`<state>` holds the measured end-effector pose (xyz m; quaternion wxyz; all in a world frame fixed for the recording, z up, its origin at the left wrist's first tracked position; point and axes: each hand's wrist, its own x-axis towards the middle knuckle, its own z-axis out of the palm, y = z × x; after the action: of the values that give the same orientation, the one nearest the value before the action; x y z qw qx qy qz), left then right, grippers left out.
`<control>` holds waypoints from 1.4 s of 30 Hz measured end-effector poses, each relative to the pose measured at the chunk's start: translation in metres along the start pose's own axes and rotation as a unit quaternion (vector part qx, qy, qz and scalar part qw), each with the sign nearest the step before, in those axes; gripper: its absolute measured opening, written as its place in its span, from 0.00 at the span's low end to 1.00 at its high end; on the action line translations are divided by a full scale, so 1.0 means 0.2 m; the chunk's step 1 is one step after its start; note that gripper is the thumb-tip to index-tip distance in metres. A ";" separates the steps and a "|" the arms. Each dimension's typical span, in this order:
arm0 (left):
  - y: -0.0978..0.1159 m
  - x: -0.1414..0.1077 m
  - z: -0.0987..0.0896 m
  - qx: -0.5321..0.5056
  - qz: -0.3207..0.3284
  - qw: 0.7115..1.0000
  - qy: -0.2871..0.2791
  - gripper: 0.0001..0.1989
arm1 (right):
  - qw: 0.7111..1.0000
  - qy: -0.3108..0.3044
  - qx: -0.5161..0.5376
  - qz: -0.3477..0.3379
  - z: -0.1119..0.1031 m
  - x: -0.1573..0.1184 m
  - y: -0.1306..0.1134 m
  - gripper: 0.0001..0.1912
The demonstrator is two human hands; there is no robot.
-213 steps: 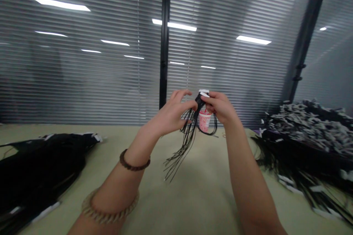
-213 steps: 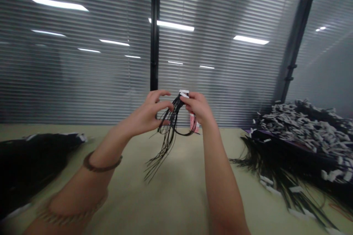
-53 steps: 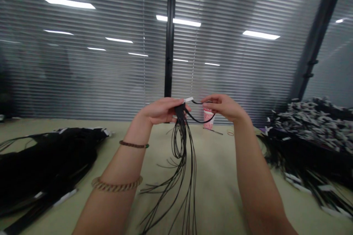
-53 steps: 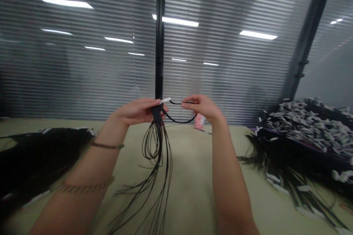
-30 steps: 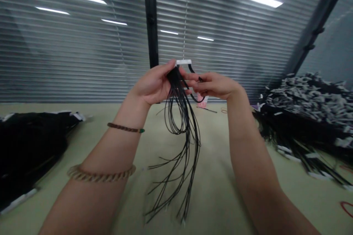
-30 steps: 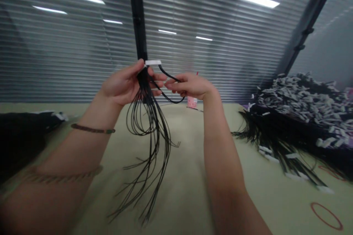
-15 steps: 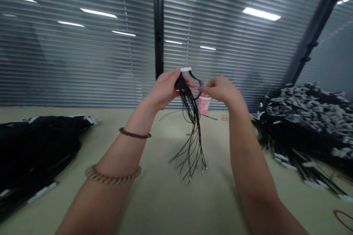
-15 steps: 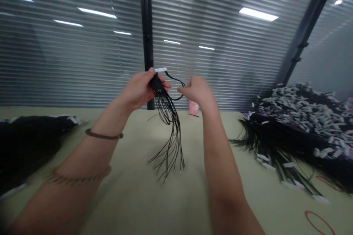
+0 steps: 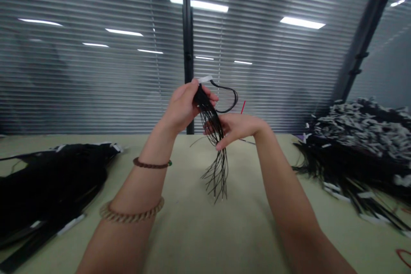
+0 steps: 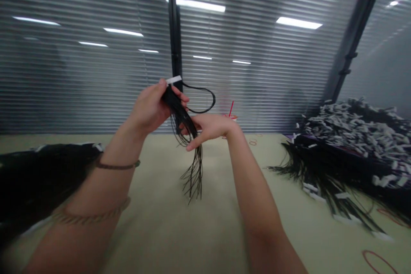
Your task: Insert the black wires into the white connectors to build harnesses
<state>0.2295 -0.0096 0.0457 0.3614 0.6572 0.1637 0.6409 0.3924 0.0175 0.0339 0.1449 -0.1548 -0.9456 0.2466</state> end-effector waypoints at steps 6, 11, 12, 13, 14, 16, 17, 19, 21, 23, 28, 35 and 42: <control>0.01 0.00 -0.01 0.036 0.023 0.999 -0.006 0.16 | 0.999 -0.001 0.021 0.041 -0.04 -0.04 0.02 0.30; 0.03 0.00 -0.03 0.071 0.046 0.996 -0.003 0.15 | 0.997 0.029 -0.034 0.059 -0.07 -0.09 0.01 0.20; 0.03 0.00 -0.04 0.073 0.050 0.996 -0.004 0.15 | 0.997 0.036 -0.039 0.059 -0.08 -0.10 0.00 0.16; 0.03 0.00 -0.05 0.073 0.053 0.996 -0.006 0.15 | 0.996 0.045 -0.041 0.059 -0.08 -0.11 0.00 0.13; 0.02 0.01 -0.05 0.073 0.055 0.996 -0.007 0.15 | 0.996 0.056 -0.041 0.057 -0.09 -0.11 -0.01 0.11; 0.01 0.01 -0.06 0.074 0.054 0.996 -0.007 0.16 | 0.995 0.084 -0.040 0.047 -0.09 -0.11 -0.03 0.10; 0.00 0.02 -0.06 0.076 0.049 0.996 -0.006 0.16 | 0.994 0.100 -0.034 0.040 -0.08 -0.11 -0.04 0.09; -0.03 0.02 -0.05 0.084 0.033 0.996 -0.009 0.17 | 0.991 0.129 -0.002 0.028 -0.07 -0.09 -0.06 0.09; -0.07 0.03 -0.04 0.098 0.024 0.995 -0.018 0.17 | 0.986 0.156 0.047 0.023 -0.05 -0.06 -0.07 0.09; -0.10 0.03 -0.03 0.118 0.025 0.993 -0.018 0.16 | 0.978 0.189 0.090 0.025 -0.04 -0.01 -0.07 0.10; -0.15 0.04 -0.05 0.147 0.023 0.989 -0.011 0.16 | 0.955 0.274 0.101 0.048 -0.02 0.05 -0.02 0.12; -0.13 0.02 -0.04 0.031 -0.050 0.997 -0.049 0.16 | 0.932 0.343 0.101 0.061 -0.02 0.04 -0.02 0.12; -0.12 0.02 -0.06 -0.021 -0.124 0.990 -0.059 0.18 | 0.939 0.316 0.127 0.043 0.00 0.04 -0.03 0.12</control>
<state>0.2250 0.0132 0.0313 0.4612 0.6607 0.2085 0.5544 0.3841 0.0155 0.0380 0.4444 -0.2452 -0.8043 0.3090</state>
